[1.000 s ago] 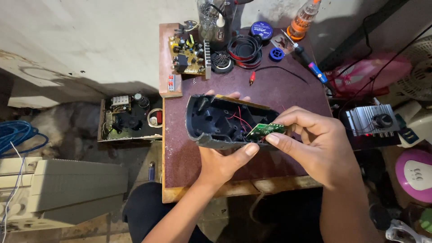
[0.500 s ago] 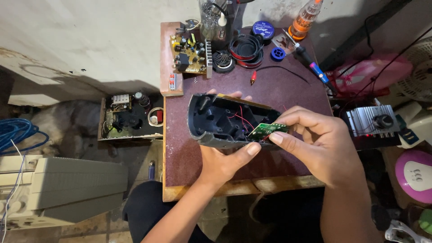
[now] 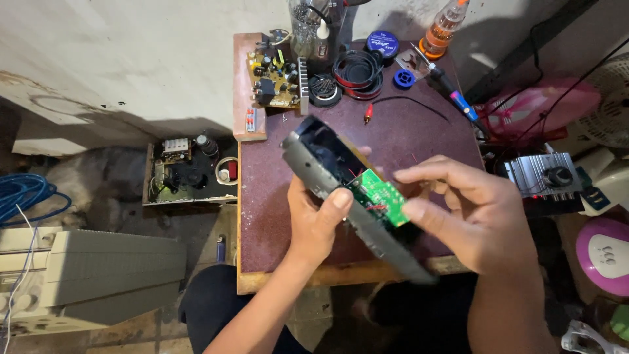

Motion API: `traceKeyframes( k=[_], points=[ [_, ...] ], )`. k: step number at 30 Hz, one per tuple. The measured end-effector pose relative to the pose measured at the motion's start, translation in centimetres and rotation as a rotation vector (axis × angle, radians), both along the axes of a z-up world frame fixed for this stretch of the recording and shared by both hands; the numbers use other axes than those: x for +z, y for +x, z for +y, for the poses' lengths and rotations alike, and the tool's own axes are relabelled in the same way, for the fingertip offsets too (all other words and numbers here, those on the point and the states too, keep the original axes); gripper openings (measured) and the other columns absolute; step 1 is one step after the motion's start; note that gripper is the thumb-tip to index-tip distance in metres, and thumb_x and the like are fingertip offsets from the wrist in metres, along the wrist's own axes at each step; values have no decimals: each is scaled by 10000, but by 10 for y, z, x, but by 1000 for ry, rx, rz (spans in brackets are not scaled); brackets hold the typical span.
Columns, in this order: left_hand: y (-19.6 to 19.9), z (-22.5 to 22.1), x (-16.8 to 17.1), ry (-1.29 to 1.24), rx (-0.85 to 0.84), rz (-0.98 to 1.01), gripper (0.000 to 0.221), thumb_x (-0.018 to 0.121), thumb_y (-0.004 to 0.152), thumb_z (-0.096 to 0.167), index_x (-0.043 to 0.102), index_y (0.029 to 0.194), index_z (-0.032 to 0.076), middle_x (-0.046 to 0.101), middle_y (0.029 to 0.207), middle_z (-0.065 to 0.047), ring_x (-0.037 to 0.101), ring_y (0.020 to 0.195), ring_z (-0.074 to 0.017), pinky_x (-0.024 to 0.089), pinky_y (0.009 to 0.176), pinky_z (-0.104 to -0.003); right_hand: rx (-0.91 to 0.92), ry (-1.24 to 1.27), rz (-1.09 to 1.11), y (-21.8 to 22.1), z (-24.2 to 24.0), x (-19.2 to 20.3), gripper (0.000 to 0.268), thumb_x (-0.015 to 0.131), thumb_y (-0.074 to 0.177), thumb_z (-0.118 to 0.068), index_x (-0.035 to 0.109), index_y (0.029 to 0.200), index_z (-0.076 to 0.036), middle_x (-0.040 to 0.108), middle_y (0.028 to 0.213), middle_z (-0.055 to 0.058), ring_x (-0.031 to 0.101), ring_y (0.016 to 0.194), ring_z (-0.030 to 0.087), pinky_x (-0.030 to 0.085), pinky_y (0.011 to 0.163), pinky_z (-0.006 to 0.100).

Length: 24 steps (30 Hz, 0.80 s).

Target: The person fits a printed circuit board into a plastic enclosure and solders a wire connection to complete the assembly.

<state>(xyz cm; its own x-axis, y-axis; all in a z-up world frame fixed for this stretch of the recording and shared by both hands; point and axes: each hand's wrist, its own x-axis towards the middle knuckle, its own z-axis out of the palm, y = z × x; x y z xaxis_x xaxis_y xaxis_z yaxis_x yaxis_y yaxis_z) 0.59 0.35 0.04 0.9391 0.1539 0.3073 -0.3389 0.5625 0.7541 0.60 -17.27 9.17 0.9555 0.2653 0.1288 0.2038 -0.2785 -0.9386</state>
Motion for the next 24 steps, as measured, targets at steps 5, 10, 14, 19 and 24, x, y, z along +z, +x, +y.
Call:
traceKeyframes(
  k=[5,10,14,19,24],
  points=[
    [2,1,-12,-75,-69,165,593,725,903,482,595,1230,5,692,1126,-163,695,1014,-266,593,893,-422,334,-79,-142,7,-2,5,807,828,727,-168,510,1441,38,577,1429,168,584,1282,218,485,1038,298],
    [3,10,6,-35,-125,315,450,649,928,485,643,1097,68,685,981,-24,670,901,-147,563,787,-320,396,-182,-193,17,0,-3,936,816,723,-356,462,1509,7,555,1359,108,560,1063,155,452,986,277],
    [5,11,10,-22,-189,341,474,623,928,502,630,1131,73,688,1045,-61,675,952,-188,568,835,-358,382,-65,-206,22,6,-17,929,870,682,-282,500,1473,35,549,1326,127,526,1122,188,433,1002,291],
    [7,14,13,-20,-218,421,477,665,874,490,611,1103,75,637,943,-43,642,832,-163,560,737,-332,376,-64,-289,25,13,-27,831,892,666,-306,589,1371,11,590,1308,145,582,1255,237,451,1114,348],
    [6,16,15,69,-155,345,423,646,913,450,638,1097,70,642,991,-23,622,928,-144,523,824,-316,387,68,-266,26,14,-33,816,869,680,-267,539,1358,45,561,1363,191,564,1315,273,449,1152,360]
  ],
)
